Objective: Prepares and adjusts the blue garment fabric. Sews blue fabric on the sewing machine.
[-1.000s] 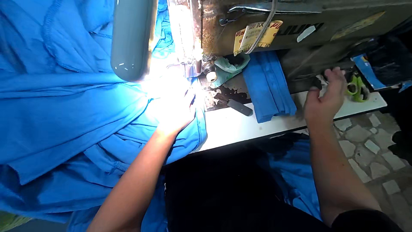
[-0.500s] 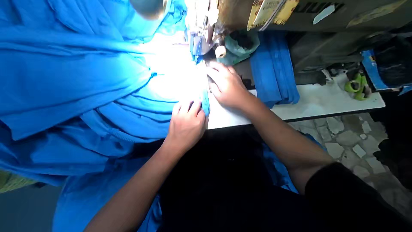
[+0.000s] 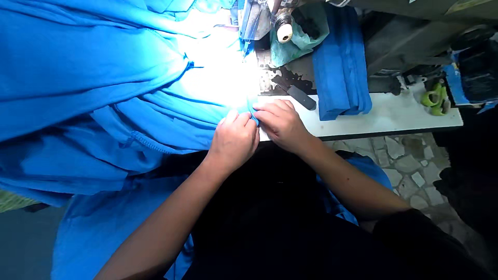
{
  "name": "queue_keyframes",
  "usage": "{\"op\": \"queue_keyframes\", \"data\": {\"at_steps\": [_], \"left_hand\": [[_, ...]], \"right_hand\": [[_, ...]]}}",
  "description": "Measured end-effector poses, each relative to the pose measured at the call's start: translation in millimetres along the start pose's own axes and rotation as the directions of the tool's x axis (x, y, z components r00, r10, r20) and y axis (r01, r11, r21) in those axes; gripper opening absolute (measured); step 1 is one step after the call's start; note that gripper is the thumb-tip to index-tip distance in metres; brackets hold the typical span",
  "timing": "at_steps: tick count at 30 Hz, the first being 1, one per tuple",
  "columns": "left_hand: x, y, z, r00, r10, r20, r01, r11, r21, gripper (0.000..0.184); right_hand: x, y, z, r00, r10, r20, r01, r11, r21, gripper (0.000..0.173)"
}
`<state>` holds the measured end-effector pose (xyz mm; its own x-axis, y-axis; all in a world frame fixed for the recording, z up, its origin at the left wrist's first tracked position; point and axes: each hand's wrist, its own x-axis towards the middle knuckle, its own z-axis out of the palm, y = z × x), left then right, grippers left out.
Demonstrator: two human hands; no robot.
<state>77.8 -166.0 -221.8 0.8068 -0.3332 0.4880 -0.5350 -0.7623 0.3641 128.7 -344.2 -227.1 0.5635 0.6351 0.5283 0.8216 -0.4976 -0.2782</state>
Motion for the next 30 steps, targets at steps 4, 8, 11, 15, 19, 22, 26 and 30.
{"op": "queue_keyframes", "data": {"at_steps": [4, 8, 11, 15, 19, 22, 26, 30], "left_hand": [[0.7, -2.4, -6.7, 0.999, 0.012, 0.036, -0.011, 0.999, -0.035, 0.024], [25.6, -21.2, -27.2, 0.992, -0.034, 0.122, 0.044, 0.996, -0.083, 0.03], [52.2, -39.4, -32.5, 0.959, -0.039, 0.28, 0.063, 0.995, -0.075, 0.04], [64.8, -69.7, -6.8, 0.912, 0.121, 0.392, -0.104, 0.993, -0.064, 0.057], [66.6, -74.8, -9.0, 0.885, 0.132, 0.446, -0.13, 0.991, -0.035, 0.06], [67.8, -78.6, -9.9, 0.878, 0.153, 0.453, -0.148, 0.988, -0.047, 0.061], [63.9, -84.4, -13.9, 0.884, 0.192, 0.425, -0.199, 0.98, -0.029, 0.059], [65.8, -78.3, -15.0, 0.867, 0.143, 0.476, -0.144, 0.989, -0.036, 0.061]], "right_hand": [[4.6, -1.2, -0.1, 0.999, -0.033, 0.008, 0.033, 0.999, -0.007, 0.019], [5.7, -5.0, -2.1, 0.998, -0.061, 0.034, 0.061, 0.998, 0.003, 0.02], [6.0, -7.3, -3.0, 0.996, -0.068, 0.062, 0.069, 0.997, -0.016, 0.019], [6.6, -11.5, -2.7, 0.996, -0.042, 0.077, 0.044, 0.999, -0.031, 0.015], [8.5, -13.9, -2.2, 0.995, -0.044, 0.089, 0.047, 0.998, -0.031, 0.013], [10.2, -15.1, -2.5, 0.994, -0.042, 0.104, 0.045, 0.998, -0.034, 0.013], [13.5, -19.1, -1.6, 0.994, -0.039, 0.105, 0.042, 0.999, -0.023, 0.012], [12.4, -18.1, -6.2, 0.991, -0.02, 0.135, 0.023, 0.999, -0.022, 0.012]]}}
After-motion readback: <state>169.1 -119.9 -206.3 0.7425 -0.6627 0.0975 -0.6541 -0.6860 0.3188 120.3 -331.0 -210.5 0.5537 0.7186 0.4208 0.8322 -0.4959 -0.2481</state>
